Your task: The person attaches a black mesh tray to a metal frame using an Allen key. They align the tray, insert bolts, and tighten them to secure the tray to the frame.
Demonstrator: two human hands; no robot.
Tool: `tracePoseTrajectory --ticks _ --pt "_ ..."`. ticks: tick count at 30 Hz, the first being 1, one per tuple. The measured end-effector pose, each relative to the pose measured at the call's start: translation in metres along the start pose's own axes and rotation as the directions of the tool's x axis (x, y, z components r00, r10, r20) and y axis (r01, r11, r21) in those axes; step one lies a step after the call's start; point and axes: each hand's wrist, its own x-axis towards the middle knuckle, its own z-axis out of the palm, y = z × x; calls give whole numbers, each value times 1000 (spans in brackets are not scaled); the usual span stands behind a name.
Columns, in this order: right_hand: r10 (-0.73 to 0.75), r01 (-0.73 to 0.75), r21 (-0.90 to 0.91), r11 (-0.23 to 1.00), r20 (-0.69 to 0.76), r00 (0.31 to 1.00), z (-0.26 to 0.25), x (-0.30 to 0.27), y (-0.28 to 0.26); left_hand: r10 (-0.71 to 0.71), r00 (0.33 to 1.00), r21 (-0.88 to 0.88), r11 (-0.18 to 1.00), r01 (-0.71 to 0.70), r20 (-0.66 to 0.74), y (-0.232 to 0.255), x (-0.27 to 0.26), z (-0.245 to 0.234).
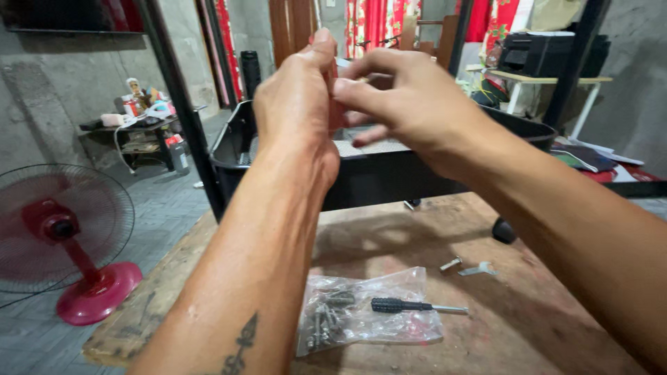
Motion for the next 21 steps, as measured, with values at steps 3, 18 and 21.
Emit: tracePoseTrajectory --ticks 3,18,21 --pt "-108 97 93 991 120 987 3 5 -1 -47 999 12 999 47 -16 5 -12 6" --pt "128 -48 -257 965 305 944 5 13 -4 303 953 716 666 -211 -2 103 -83 -108" --pt "131 30 -344 939 435 891 17 22 -4 202 977 787 612 -73 -67 116 -86 -141"
